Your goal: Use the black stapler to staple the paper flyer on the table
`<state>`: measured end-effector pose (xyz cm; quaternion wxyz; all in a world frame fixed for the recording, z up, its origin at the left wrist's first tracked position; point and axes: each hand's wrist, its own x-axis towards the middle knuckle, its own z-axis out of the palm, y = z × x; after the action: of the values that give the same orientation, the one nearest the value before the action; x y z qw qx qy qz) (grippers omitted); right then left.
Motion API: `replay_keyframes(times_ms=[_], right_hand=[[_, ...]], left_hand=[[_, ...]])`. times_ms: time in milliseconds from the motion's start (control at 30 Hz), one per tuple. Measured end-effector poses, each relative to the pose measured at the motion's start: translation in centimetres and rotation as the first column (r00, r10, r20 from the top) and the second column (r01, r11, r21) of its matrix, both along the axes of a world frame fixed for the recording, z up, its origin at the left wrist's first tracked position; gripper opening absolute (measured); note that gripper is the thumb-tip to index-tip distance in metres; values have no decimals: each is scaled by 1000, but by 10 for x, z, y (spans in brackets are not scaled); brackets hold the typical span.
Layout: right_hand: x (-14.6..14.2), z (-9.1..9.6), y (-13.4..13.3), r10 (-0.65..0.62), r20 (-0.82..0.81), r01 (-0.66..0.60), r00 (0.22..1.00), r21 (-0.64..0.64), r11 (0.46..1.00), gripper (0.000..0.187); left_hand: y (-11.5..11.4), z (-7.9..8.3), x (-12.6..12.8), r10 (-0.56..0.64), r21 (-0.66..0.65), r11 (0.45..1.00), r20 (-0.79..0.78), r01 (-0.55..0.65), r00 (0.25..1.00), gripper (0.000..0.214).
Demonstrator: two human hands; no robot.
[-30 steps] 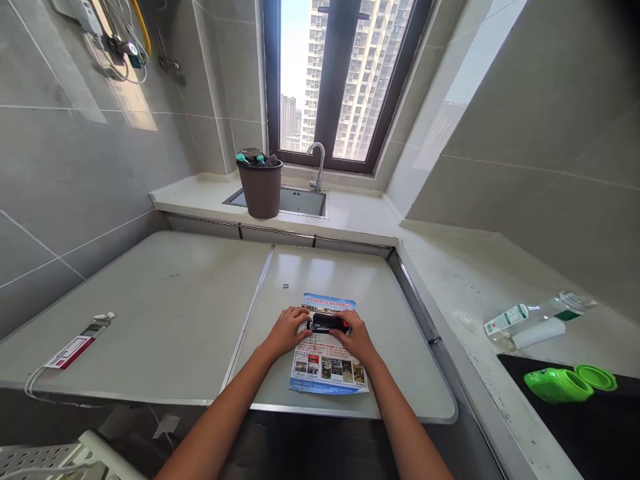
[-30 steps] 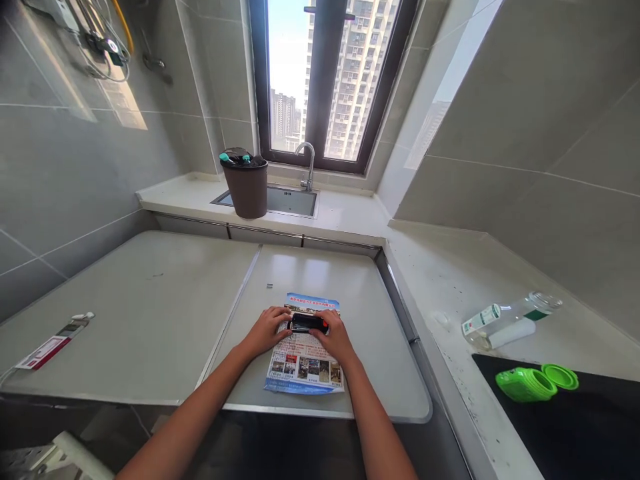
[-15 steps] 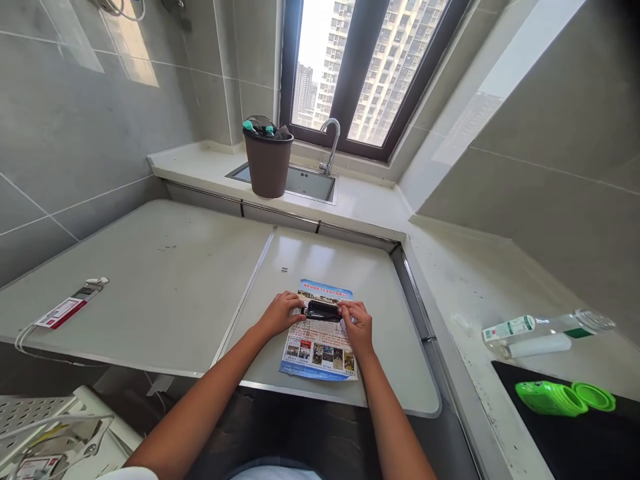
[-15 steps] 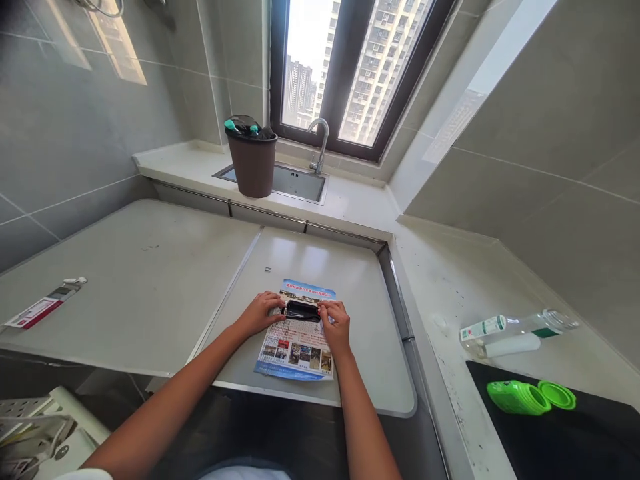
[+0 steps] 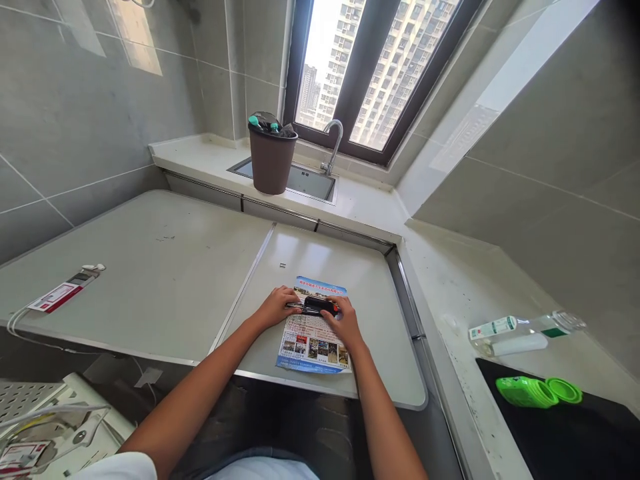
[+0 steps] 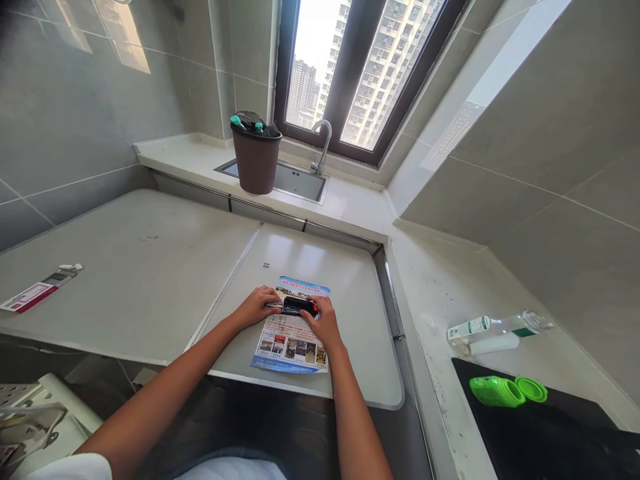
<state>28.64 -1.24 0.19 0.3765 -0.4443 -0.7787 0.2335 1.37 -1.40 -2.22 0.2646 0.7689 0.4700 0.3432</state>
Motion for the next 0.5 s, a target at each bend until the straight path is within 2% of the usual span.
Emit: replay_keyframes(times_ms=[67,133,267,367,500], right_hand=[[-6,0,0,30,104,-29,994,-12,1000,38],[-10,2,-1,15,153,-15,988,1,1000,34],[-18,15,-9,30,104,-32,994,11,999,29],[-28,29,-20,80,152,-79,985,-15,997,35],[-46,36,-33,-25,196,33,980,-35,999,58]], left_hand=[[-1,2,-1,-14,-1,1000,45,14,999,20],[-3,7,-2,-1,-1,1000,127,2,992,21],[-7,17,-5,48,-37,999,326,-38,944,25],[-6,19,-7,83,-151,988,471,-13,878,36],[-3,15,-8,121,-282,956,632,82,765,42]])
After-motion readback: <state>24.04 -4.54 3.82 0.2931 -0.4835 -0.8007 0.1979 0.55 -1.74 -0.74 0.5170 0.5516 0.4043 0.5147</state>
